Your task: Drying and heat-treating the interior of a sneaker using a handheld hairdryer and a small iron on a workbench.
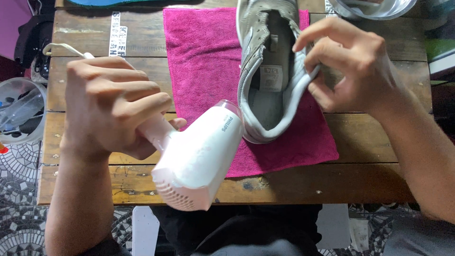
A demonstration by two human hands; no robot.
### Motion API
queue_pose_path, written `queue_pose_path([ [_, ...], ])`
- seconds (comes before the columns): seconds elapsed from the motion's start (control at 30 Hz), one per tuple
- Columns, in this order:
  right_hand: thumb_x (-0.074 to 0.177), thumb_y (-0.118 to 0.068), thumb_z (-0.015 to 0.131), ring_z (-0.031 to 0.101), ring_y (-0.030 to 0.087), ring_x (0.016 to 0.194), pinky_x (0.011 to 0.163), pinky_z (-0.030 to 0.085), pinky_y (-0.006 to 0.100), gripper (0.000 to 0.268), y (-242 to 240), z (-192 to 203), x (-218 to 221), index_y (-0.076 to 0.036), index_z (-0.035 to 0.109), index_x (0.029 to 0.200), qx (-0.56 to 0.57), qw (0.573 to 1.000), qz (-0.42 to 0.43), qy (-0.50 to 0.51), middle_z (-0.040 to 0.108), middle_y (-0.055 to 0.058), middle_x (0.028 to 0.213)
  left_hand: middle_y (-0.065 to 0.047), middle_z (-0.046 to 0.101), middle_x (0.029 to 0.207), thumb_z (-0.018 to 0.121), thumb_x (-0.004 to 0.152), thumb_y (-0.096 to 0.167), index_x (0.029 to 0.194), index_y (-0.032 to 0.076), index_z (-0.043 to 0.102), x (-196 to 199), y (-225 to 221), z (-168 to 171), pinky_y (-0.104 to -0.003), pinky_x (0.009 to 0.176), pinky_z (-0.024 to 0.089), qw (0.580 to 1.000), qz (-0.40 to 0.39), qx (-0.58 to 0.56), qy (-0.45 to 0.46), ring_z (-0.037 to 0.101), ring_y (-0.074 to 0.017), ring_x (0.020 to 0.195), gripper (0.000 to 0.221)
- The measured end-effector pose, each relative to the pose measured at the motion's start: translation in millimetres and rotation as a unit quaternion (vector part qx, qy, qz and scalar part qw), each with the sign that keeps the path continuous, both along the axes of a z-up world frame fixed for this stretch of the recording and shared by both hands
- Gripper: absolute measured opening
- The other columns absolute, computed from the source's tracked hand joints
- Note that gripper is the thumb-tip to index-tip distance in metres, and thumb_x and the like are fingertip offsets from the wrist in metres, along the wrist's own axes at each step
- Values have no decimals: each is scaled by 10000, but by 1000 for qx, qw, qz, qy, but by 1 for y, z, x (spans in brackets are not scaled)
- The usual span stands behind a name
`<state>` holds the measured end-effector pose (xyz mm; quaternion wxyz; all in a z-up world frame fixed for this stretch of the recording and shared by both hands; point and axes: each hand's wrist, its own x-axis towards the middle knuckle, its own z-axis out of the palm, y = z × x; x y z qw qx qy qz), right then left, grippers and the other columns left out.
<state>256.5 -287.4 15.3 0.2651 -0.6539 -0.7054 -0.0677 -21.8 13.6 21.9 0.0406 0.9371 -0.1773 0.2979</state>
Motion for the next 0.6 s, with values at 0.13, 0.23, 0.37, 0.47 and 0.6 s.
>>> queue_pose_path([
  [0.13, 940, 221, 666, 723, 396, 1136, 916, 527, 457, 198, 16, 9, 4, 28, 707, 928, -3, 998, 48, 31, 742, 310, 1361, 4, 400, 594, 644, 1120, 451, 711, 170, 534, 4, 4, -13, -391, 597, 432, 1000, 10, 29, 5, 439, -233, 536, 509],
  [0.23, 901, 253, 524, 735, 488, 1381, 1110, 569, 524, 327, 19, 8, 9, 58, 736, 1055, -15, 998, 37, 50, 721, 340, 1478, 5, 423, 599, 677, 965, 325, 737, 169, 596, 6, 6, -16, -376, 593, 420, 999, 13, 32, -2, 447, -229, 537, 287],
  [0.37, 854, 163, 593, 659, 365, 973, 882, 514, 483, 455, 7, 21, -27, 80, 756, 1271, 12, 999, -33, -7, 702, 291, 1581, 7, 589, 640, 685, 1062, 425, 749, 165, 646, 6, 5, -16, -381, 640, 527, 999, 17, 37, -5, 616, -211, 588, 409],
  [0.47, 1143, -292, 621, 536, 207, 620, 627, 475, 350, 368, -1, 31, -68, 49, 711, 1248, 8, 999, -28, 29, 776, 258, 1280, 23, 517, 625, 646, 849, 336, 718, 170, 523, 5, 8, -19, -364, 607, 439, 999, 22, 25, 8, 556, -196, 566, 244],
  [0.6, 982, -317, 865, 779, 352, 1062, 900, 696, 385, 602, -5, 15, -102, 93, 626, 1353, -88, 992, -32, 82, 713, 257, 1309, 11, 468, 619, 653, 926, 346, 711, 160, 490, 6, 8, -18, -373, 608, 433, 999, 23, 21, 12, 497, -213, 550, 328],
])
